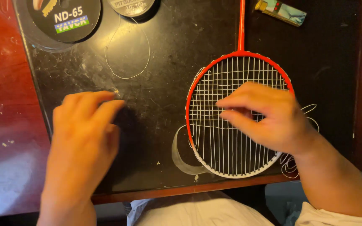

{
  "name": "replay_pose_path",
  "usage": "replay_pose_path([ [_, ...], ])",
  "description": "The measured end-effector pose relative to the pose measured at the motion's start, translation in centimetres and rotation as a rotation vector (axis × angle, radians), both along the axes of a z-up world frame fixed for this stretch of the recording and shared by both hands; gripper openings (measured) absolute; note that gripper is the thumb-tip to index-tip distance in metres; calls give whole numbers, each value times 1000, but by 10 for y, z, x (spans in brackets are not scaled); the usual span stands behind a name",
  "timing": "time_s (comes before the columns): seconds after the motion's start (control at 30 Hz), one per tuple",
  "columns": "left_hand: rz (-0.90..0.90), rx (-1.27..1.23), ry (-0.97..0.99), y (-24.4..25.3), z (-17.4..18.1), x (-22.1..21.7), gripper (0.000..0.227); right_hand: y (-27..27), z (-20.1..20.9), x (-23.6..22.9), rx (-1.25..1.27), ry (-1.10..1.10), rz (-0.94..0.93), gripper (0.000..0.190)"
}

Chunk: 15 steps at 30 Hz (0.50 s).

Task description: Weaving string through the frame of a badminton racket.

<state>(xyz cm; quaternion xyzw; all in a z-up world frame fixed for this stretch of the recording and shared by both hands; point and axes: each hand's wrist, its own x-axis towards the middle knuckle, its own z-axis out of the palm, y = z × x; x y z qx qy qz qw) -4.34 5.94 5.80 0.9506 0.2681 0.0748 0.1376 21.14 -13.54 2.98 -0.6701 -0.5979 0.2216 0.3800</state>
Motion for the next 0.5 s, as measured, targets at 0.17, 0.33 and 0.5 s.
replay_pose_path([
  [0.17,-374,12,-220,-40,1,40,48,-18,-1,43,50,-138,-466,8],
  [0.33,-307,-242,-40,-52,-32,40,20,-22,-25,61,-134,-213,-478,21],
  [0.5,-288,-320,4,-49,-37,36,12,-20,-26,56,-147,-234,-439,21],
])
